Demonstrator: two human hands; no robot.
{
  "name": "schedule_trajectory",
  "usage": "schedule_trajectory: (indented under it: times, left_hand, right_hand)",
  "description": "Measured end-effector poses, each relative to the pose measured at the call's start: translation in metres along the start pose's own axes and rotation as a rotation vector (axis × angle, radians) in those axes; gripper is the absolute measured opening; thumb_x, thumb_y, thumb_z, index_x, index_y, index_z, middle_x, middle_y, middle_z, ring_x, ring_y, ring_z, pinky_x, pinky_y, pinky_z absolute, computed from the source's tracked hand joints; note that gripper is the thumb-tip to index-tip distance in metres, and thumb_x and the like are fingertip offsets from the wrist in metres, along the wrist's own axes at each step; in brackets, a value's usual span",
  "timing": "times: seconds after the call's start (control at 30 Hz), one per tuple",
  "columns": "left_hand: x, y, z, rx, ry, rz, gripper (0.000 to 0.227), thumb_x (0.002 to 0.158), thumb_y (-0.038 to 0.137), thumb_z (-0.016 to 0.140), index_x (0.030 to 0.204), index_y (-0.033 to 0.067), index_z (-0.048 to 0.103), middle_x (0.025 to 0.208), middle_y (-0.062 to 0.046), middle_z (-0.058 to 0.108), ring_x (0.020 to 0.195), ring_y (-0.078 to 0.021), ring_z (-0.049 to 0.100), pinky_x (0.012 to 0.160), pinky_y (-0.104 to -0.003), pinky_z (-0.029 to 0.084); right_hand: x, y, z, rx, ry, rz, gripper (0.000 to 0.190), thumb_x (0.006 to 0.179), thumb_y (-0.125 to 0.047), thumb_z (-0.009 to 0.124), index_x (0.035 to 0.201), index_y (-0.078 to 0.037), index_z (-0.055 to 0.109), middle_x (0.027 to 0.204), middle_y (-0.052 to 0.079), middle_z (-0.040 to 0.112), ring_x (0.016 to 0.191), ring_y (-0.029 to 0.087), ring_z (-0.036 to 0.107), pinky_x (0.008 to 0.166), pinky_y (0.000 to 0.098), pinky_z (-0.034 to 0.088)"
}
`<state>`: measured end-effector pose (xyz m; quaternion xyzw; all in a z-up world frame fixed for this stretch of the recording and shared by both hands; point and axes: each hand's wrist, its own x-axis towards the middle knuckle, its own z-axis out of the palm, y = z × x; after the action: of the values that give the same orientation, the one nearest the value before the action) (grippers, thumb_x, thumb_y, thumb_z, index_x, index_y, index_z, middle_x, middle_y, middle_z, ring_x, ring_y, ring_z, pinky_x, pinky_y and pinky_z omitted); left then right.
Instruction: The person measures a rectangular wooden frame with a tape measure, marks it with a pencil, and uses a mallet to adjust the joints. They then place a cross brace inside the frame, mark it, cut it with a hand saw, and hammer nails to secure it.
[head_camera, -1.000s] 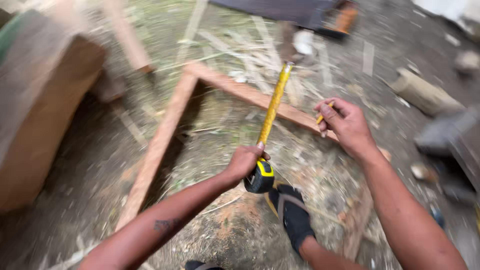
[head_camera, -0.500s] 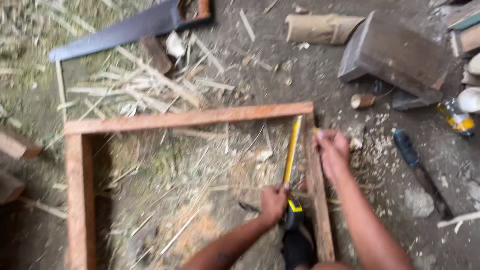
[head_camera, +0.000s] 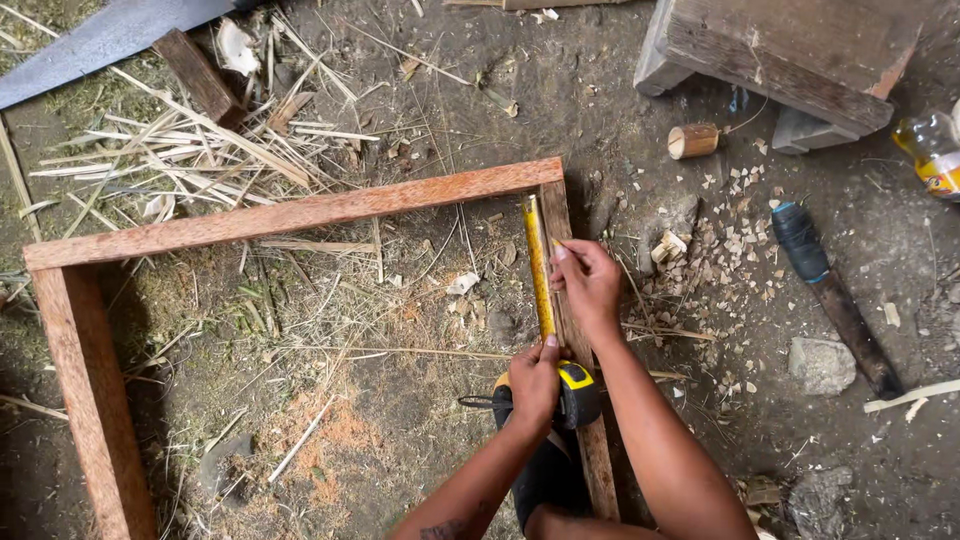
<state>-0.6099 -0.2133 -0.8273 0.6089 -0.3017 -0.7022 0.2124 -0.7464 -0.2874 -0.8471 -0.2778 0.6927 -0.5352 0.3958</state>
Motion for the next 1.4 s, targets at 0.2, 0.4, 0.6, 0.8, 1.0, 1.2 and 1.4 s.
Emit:
schedule_trajectory:
  times: [0.2,0.4,0.6,0.8,1.0,1.2,1.4]
  left_hand:
    - [-0.001,0.006,0.002,0.049,0.038,0.003,0.041,0.1,0.031,0.061,0.084,-0.0025,0.078,0.069,-0.006,0.072,0.062,-0.0116,0.059,0.061,-0.03,0.049]
    - [0.001,0.011,0.004,-0.088,0.001,-0.058,0.04,0.101,0.03,0.062,0.083,-0.003,0.077,0.069,-0.005,0.071,0.061,-0.0114,0.057,0.06,-0.031,0.048]
    - [-0.002,0.013,0.011,-0.065,0.046,-0.065,0.041,0.102,0.029,0.06,0.081,-0.0025,0.076,0.068,-0.004,0.068,0.061,-0.0105,0.053,0.06,-0.03,0.046]
    - [0.004,0.012,0.016,-0.119,0.054,-0.117,0.042,0.102,0.029,0.06,0.08,-0.0037,0.075,0.068,-0.004,0.066,0.062,-0.0112,0.051,0.061,-0.03,0.045]
    - [-0.004,0.012,0.018,-0.086,0.088,-0.043,0.041,0.102,0.029,0.06,0.08,-0.0016,0.074,0.068,-0.003,0.067,0.062,-0.0102,0.052,0.061,-0.03,0.046]
    - [-0.01,0.007,0.017,-0.049,0.109,-0.06,0.042,0.102,0.031,0.059,0.079,-0.0011,0.074,0.067,-0.004,0.067,0.062,-0.011,0.054,0.061,-0.03,0.045]
    - [-0.002,0.001,0.014,-0.059,0.11,-0.032,0.041,0.102,0.03,0.06,0.078,-0.0008,0.072,0.068,-0.004,0.067,0.063,-0.0106,0.054,0.061,-0.029,0.045]
  right_hand:
    - [0.0,0.0,0.008,0.022,0.013,-0.027,0.018,0.102,-0.009,0.064,0.114,0.004,0.065,0.09,0.008,0.071,0.066,0.008,0.063,0.055,0.0232,0.055]
    - [0.003,-0.009,0.005,0.019,-0.002,-0.007,0.017,0.102,-0.008,0.064,0.114,0.004,0.065,0.09,0.009,0.071,0.062,0.008,0.063,0.053,0.0231,0.054]
    - [-0.004,-0.014,-0.001,-0.066,0.022,0.053,0.014,0.099,-0.005,0.063,0.111,0.003,0.064,0.087,0.009,0.071,0.059,0.007,0.061,0.047,0.0228,0.051]
    - [-0.017,-0.013,-0.011,-0.197,-0.046,-0.015,0.009,0.096,-0.003,0.067,0.103,0.003,0.068,0.077,0.007,0.07,0.057,0.008,0.063,0.047,0.0232,0.052]
    - [-0.014,-0.013,-0.01,-0.081,-0.027,0.033,0.011,0.096,-0.004,0.067,0.106,0.002,0.066,0.082,0.008,0.071,0.061,0.007,0.064,0.049,0.023,0.055]
    - [-0.015,-0.014,-0.009,-0.115,-0.025,0.058,0.011,0.098,-0.006,0.067,0.104,0.002,0.067,0.08,0.008,0.071,0.058,0.008,0.064,0.047,0.0239,0.055]
    - [-0.018,-0.016,-0.007,-0.091,0.003,0.056,0.01,0.099,-0.006,0.067,0.105,0.002,0.067,0.081,0.008,0.071,0.058,0.007,0.063,0.046,0.0223,0.053]
